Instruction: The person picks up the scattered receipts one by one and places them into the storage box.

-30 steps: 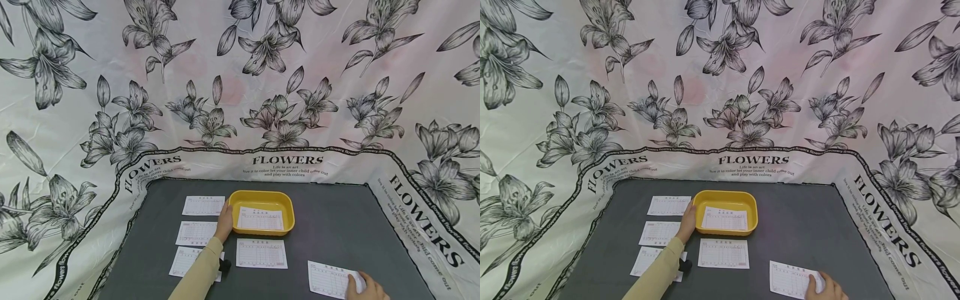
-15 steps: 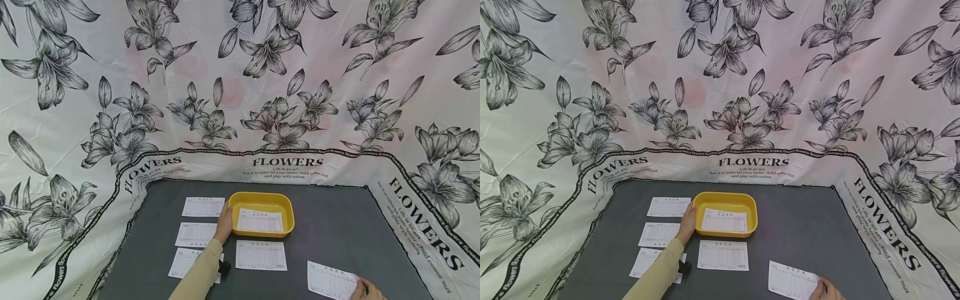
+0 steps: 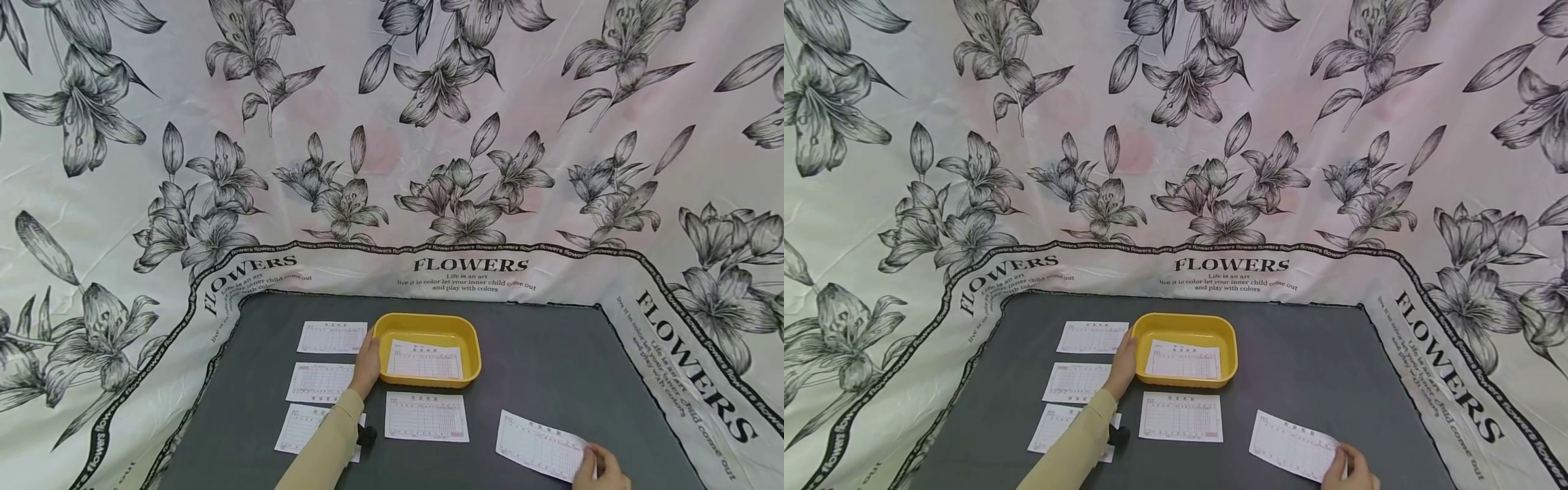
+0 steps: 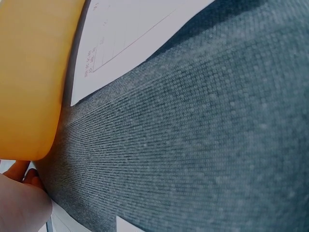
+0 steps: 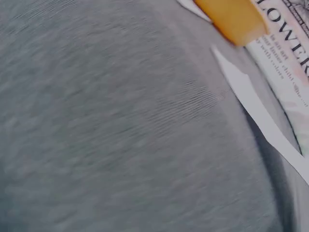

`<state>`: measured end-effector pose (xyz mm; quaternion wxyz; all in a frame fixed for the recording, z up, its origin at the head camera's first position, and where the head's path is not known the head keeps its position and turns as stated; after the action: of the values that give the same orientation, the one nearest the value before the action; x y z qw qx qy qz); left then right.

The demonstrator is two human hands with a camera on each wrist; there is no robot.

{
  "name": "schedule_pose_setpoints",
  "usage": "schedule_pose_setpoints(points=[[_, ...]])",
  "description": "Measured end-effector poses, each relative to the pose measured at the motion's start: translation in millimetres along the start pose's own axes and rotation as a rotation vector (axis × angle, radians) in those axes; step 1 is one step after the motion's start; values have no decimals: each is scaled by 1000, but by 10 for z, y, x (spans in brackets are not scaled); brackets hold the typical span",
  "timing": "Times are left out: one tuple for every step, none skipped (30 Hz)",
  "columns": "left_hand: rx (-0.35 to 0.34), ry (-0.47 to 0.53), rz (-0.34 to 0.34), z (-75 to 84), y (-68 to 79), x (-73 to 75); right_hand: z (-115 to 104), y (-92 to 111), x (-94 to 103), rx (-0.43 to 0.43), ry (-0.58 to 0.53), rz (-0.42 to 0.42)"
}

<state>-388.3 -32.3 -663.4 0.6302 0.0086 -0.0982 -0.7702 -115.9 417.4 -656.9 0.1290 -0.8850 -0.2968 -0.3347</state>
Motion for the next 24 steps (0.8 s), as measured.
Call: schedule_pose_setpoints(points=[[1,-1,1,2,0,1,-31,-11,22,19,2,8],[3,-2,1,4,2,1,-59,-23,41,31,5,11],[3,-1,2,7,4,1,-79,-39,56,33,-2,4],[3,0,1,9,6,0,-98,-52,70,32,-6,-4],[1,-1,1,11,7,0,-115,-60,86,28,-1,-6],[2,1,1,11,11,0,-128,-70,98,21,-4,-16],[3,2,1,11,11,0,-140,-77,109,10,-2,-22],[5,1,0,9,12,0,-154,-81,122,-3,-5,-29],[5,1,-1,7,11,0,-172,-83,136,-15,-7,-37],[6,0,-2,5,13,-2,-194,-84,152,-21,-10,-36],[6,-1,-2,5,13,-2,-218,-85,168,-26,-14,-36],[5,1,-3,6,14,-3,-241,-86,181,-38,-13,-39],[4,3,-4,7,12,-4,-266,-86,196,-48,-20,-42],[4,3,-4,8,11,-3,-291,-86,205,-60,-26,-47],[3,2,-4,10,10,-2,-318,-87,216,-68,-35,-50],[2,1,-3,12,8,-1,-349,-87,225,-68,-51,-42],[-2,-3,-2,16,4,1,-383,-87,234,-67,-67,-36],[-2,-3,-2,17,3,2,-421,-88,246,-57,-84,-19],[-5,-8,-2,19,1,3,-468,-92,259,-32,-111,3],[-4,-9,-2,18,0,4,-515,-92,267,-9,-127,25],[-5,-7,-3,18,1,3,-567,-95,276,22,-149,46],[-7,-5,-4,19,3,3,-619,-93,279,49,-167,63],[-9,-4,-5,20,6,1,-666,-91,280,74,-182,73],[-7,2,-7,18,11,-1,-711,-90,281,97,-194,83]])
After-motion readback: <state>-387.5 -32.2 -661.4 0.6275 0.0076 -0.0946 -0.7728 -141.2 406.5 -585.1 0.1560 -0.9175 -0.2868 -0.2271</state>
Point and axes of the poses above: each hand's wrist, its own y-axis away from the middle knuckle, its own x-axis out of the back of the hand, z = x × y, the point moved 9 cm from there along -y, towards the middle knuckle, and after that the axes turned 12 degrees about -z, right-handed, at the moved point
